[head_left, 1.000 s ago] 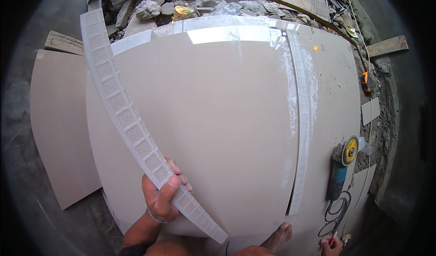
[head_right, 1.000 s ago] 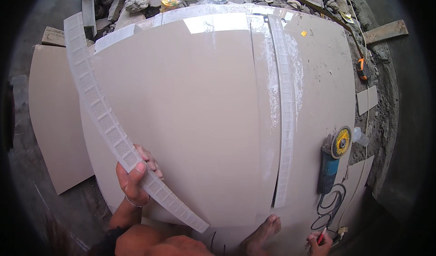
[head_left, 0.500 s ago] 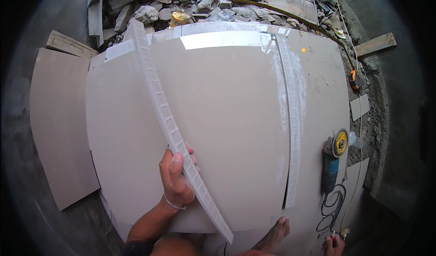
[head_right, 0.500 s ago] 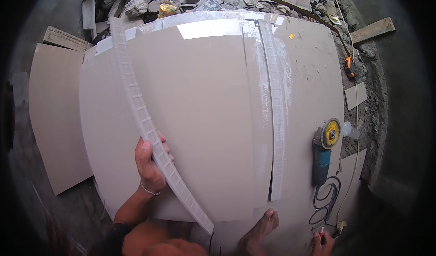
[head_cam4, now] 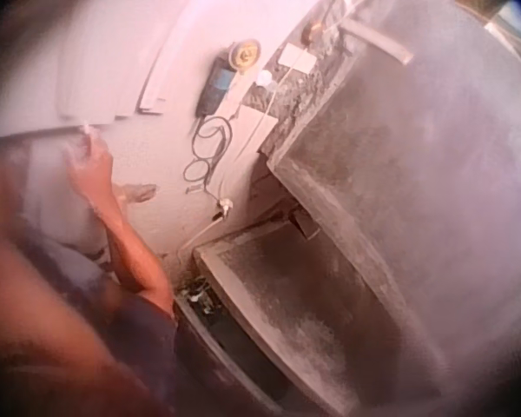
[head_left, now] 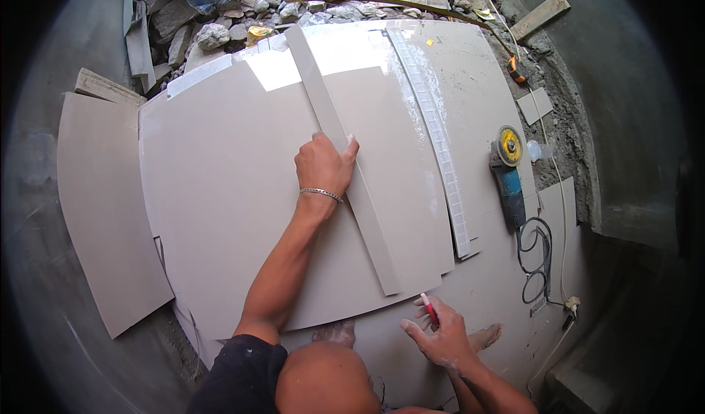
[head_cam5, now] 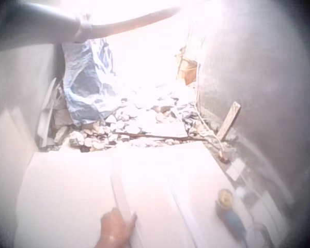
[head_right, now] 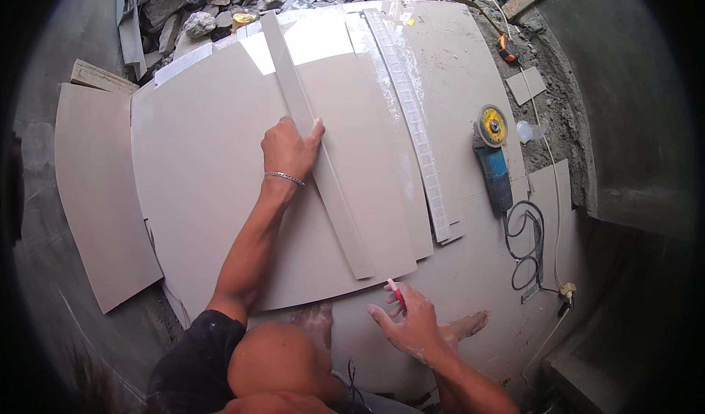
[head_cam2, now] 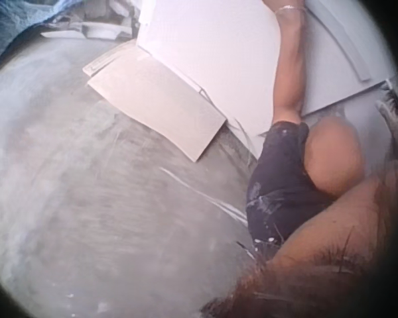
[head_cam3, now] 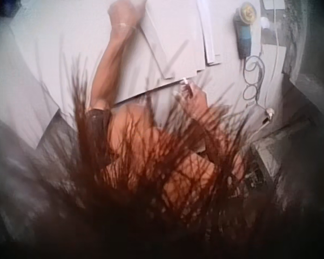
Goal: The person measures and marks a large ceramic tile with a tape measure and pencil, then uses an angle grinder to cut along the marked line. The person also handles a bucket of mortar and a trowel earlier in the clip.
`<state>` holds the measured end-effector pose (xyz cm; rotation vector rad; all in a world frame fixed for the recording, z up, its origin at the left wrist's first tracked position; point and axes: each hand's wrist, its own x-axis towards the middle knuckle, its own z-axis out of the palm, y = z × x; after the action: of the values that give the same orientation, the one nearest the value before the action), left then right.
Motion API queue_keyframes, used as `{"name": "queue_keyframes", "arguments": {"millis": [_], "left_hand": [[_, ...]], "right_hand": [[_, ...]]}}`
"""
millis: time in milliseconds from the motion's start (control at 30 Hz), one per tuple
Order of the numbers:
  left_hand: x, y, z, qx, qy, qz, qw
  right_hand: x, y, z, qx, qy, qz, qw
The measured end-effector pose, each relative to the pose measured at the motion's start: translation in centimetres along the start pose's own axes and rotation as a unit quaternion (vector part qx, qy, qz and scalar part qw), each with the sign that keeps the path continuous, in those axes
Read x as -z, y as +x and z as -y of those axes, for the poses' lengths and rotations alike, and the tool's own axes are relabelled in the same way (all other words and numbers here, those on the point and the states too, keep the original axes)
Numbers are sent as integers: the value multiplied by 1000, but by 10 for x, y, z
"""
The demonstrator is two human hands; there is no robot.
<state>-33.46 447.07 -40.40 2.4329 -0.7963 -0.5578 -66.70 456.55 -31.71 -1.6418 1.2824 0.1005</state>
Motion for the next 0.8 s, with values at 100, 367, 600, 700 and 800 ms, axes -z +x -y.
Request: {"name": "queue_keyframes", "arguments": {"millis": [100, 367, 600, 700, 800], "left_hand": [[-5, 5, -2, -21, 17, -1, 1000], [-14, -19, -10, -40, 76, 8, 996], [-22, -27, -3, -28, 97, 22, 995], [-20, -20, -5, -28, 109, 35, 993], [-17, -16, -9, -17, 120, 55, 991]], "right_hand": [[-57, -7, -8, -97, 107, -67, 987], [-119, -13, -32, -155, 406, -202, 878], [-124, -12, -32, -192, 477, -213, 831], [-131, -6, -35, -195, 505, -222, 811], [-136, -1, -41, -201, 518, -222, 801]]}}
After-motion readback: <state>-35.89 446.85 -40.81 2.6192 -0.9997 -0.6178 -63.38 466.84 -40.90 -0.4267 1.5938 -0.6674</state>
